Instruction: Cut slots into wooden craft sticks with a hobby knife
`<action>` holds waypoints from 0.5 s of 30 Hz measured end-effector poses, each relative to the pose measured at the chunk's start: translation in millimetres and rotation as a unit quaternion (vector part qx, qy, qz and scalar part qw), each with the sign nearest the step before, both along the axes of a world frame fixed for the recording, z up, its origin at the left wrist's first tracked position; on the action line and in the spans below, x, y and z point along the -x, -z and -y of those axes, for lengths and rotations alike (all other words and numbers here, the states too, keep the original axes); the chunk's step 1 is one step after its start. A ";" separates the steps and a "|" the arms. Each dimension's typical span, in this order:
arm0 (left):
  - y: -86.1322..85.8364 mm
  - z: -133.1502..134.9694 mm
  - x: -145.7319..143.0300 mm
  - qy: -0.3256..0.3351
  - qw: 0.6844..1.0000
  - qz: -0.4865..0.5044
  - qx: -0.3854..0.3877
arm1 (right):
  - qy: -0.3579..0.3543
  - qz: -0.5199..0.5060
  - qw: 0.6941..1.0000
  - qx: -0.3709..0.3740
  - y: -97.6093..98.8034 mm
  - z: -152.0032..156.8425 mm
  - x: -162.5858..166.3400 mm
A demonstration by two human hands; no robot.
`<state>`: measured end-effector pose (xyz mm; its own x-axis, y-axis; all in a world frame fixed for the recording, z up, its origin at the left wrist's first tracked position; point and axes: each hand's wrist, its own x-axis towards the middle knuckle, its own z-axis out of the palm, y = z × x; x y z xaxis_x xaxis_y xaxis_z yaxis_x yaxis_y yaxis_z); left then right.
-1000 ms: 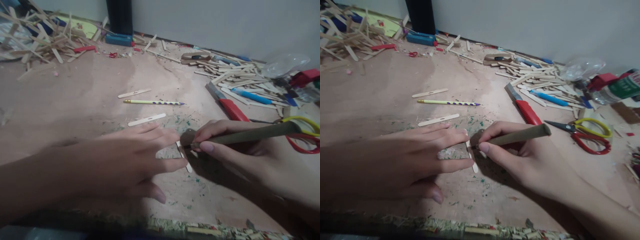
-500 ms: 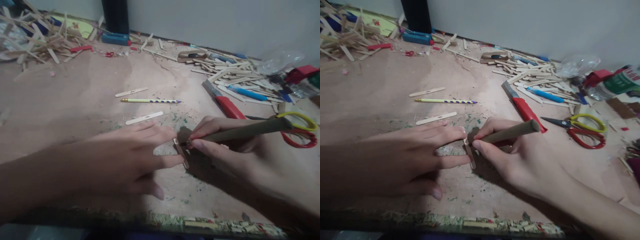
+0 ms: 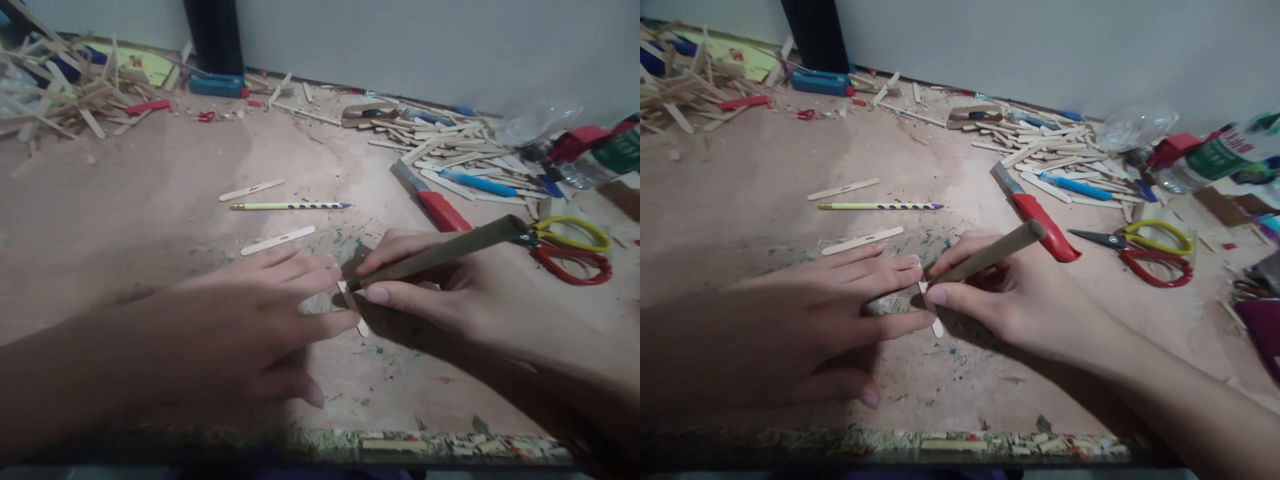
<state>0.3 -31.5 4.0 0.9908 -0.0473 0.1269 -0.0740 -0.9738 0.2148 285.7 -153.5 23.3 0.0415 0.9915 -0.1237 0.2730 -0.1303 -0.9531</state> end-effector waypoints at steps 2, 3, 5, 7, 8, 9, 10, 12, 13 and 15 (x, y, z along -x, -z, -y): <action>-0.1 0.2 -1.6 -0.003 0.999 -0.028 0.025 | 0.016 0.017 1.000 -0.004 -4.8 3.7 0.7; 0.0 0.2 -2.7 -0.005 0.999 -0.036 0.034 | 0.030 0.050 0.998 -0.009 -8.1 5.8 0.5; -0.7 -0.2 -5.1 -0.005 0.999 -0.033 0.041 | 0.072 0.106 0.991 -0.041 -15.2 9.6 -0.6; -3.8 -0.9 -6.8 -0.004 0.999 -0.032 0.041 | 0.105 0.121 0.985 -0.070 -20.5 12.6 -1.4; -6.0 -1.3 -7.1 -0.003 0.999 -0.036 0.040 | 0.108 0.115 0.985 -0.073 -21.9 13.6 -1.4; -8.3 -1.7 -7.1 0.000 0.998 -0.043 0.039 | 0.104 0.110 0.986 -0.073 -22.5 14.4 -1.0; -10.4 -2.1 -6.8 0.000 0.998 -0.053 0.036 | 0.096 0.110 0.987 -0.070 -22.4 15.2 -0.3; -13.0 -2.4 -5.8 0.003 0.998 -0.063 0.027 | 0.090 0.124 0.986 -0.073 -20.9 16.9 1.4; -13.3 -2.3 -5.4 0.007 0.998 -0.064 0.021 | 0.092 0.134 0.984 -0.078 -20.0 18.0 2.2; -12.6 -1.5 -4.8 0.005 0.998 -0.062 0.013 | 0.106 0.141 0.981 -0.078 -18.1 20.5 2.9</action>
<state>5.2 -30.1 16.5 0.9984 -0.0564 0.0038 -0.0556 -0.9673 0.2474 282.8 -174.0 41.4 0.2603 0.9627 0.0744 0.5110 -0.0720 -0.8566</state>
